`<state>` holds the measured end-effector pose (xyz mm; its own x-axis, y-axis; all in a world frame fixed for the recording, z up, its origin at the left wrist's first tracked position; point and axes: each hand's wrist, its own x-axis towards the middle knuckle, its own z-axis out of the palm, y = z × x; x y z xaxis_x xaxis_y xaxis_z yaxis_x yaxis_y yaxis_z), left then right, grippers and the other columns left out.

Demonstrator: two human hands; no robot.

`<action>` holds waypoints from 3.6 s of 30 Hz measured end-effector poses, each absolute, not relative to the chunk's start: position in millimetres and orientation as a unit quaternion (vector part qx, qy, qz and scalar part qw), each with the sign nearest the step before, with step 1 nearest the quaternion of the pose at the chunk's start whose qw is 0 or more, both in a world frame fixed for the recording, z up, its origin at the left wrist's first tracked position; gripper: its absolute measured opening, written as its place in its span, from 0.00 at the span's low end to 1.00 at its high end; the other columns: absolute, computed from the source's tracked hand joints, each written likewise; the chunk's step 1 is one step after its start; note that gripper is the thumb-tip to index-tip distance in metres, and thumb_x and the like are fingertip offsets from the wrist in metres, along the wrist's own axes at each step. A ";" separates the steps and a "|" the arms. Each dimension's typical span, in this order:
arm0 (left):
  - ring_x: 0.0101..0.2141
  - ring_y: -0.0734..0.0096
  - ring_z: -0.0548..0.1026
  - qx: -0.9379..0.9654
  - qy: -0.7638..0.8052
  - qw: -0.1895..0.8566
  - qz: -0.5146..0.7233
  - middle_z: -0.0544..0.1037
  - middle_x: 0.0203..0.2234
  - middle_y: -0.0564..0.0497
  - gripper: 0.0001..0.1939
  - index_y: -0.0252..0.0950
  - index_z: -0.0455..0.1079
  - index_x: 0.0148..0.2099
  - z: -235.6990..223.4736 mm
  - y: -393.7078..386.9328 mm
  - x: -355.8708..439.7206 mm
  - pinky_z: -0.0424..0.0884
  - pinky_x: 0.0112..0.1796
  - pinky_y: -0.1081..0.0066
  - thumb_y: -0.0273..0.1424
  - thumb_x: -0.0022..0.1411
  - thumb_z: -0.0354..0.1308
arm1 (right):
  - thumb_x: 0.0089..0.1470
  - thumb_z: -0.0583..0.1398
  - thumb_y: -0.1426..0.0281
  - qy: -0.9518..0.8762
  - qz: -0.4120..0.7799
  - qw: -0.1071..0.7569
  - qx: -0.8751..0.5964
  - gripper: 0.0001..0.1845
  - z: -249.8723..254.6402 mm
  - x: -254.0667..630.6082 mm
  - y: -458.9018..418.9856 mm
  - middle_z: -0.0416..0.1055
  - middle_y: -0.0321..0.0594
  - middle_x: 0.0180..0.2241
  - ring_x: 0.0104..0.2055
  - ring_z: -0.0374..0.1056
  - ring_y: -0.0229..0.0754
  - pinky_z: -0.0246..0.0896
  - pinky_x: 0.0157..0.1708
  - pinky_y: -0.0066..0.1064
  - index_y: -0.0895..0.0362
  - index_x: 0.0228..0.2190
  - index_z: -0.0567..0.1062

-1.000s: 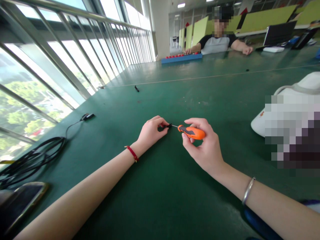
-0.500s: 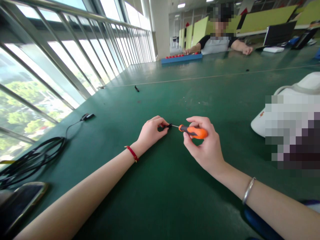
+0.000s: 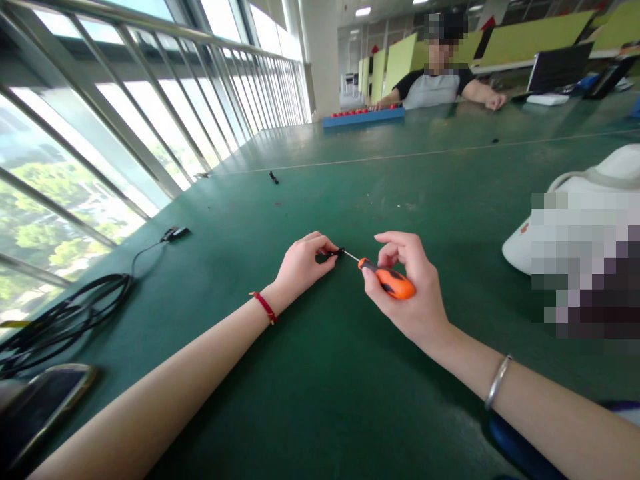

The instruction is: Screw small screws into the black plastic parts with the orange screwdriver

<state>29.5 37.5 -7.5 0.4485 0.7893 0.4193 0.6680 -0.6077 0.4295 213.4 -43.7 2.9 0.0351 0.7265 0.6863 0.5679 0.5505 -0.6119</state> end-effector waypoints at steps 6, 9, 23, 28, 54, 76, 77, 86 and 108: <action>0.33 0.72 0.72 0.843 0.434 0.100 0.300 0.74 0.32 0.52 0.05 0.36 0.72 0.35 -7.1 36.9 30.1 0.68 0.33 0.73 0.26 0.54 0.55 | 0.49 0.60 0.70 -0.714 0.057 0.500 -0.486 0.07 4.3 212.3 -45.8 0.71 0.35 0.27 0.28 0.69 0.37 0.63 0.31 0.31 0.53 0.34 0.70; 0.33 0.72 0.72 0.843 0.434 0.099 0.304 0.74 0.32 0.52 0.06 0.36 0.72 0.35 -6.9 36.8 30.4 0.68 0.33 0.73 0.25 0.54 0.55 | 0.47 0.60 0.73 -0.694 0.039 0.547 -0.466 0.14 3.2 212.2 -43.9 0.70 0.38 0.33 0.34 0.69 0.40 0.65 0.34 0.31 0.53 0.39 0.68; 0.32 0.72 0.72 0.845 0.429 0.098 0.303 0.74 0.32 0.52 0.05 0.36 0.71 0.35 -7.7 37.4 29.6 0.68 0.32 0.73 0.26 0.54 0.55 | 0.49 0.60 0.71 -0.692 0.048 0.550 -0.465 0.14 4.4 212.3 -44.5 0.68 0.36 0.28 0.29 0.68 0.38 0.65 0.30 0.31 0.53 0.40 0.67; 0.33 0.72 0.72 0.845 0.432 0.101 0.298 0.74 0.32 0.52 0.05 0.36 0.72 0.35 -6.5 36.9 29.6 0.68 0.32 0.73 0.26 0.55 0.55 | 0.49 0.60 0.69 -0.704 0.098 0.501 -0.494 0.12 8.1 212.3 -45.8 0.65 0.31 0.21 0.22 0.65 0.36 0.62 0.25 0.29 0.54 0.38 0.67; 0.33 0.72 0.73 0.846 0.432 0.097 0.298 0.74 0.33 0.52 0.05 0.36 0.71 0.35 -6.0 36.1 29.5 0.68 0.33 0.73 0.25 0.55 0.55 | 0.47 0.61 0.70 -0.693 0.090 0.532 -0.479 0.19 5.1 213.6 -43.5 0.63 0.32 0.23 0.25 0.63 0.37 0.63 0.28 0.32 0.53 0.42 0.65; 0.33 0.72 0.72 0.839 0.438 0.103 0.308 0.74 0.32 0.52 0.05 0.37 0.71 0.36 -6.2 35.8 31.3 0.68 0.33 0.72 0.27 0.56 0.54 | 0.51 0.58 0.70 -0.701 0.093 0.515 -0.485 0.05 7.7 212.0 -46.4 0.74 0.36 0.29 0.29 0.71 0.37 0.64 0.28 0.28 0.54 0.34 0.69; 0.33 0.72 0.72 0.838 0.434 0.112 0.311 0.74 0.32 0.52 0.05 0.37 0.71 0.36 -6.6 36.5 31.0 0.69 0.34 0.72 0.27 0.56 0.54 | 0.51 0.59 0.70 -0.694 0.103 0.515 -0.492 0.06 6.8 212.0 -45.4 0.74 0.37 0.29 0.30 0.71 0.38 0.64 0.28 0.28 0.54 0.35 0.69; 0.35 0.71 0.72 0.829 0.424 0.165 0.327 0.75 0.32 0.51 0.06 0.36 0.73 0.36 -10.0 41.4 29.2 0.70 0.37 0.71 0.29 0.55 0.56 | 0.50 0.59 0.70 -0.685 0.181 0.476 -0.521 0.06 2.3 212.1 -40.0 0.74 0.38 0.32 0.32 0.71 0.39 0.64 0.30 0.28 0.55 0.34 0.70; 0.37 0.69 0.72 0.817 0.408 0.161 0.375 0.75 0.33 0.50 0.05 0.36 0.73 0.34 -5.3 39.3 30.3 0.70 0.39 0.69 0.29 0.57 0.56 | 0.53 0.57 0.67 -0.712 0.162 0.431 -0.531 0.08 2.0 215.0 -38.7 0.74 0.39 0.38 0.40 0.70 0.40 0.62 0.38 0.29 0.55 0.36 0.72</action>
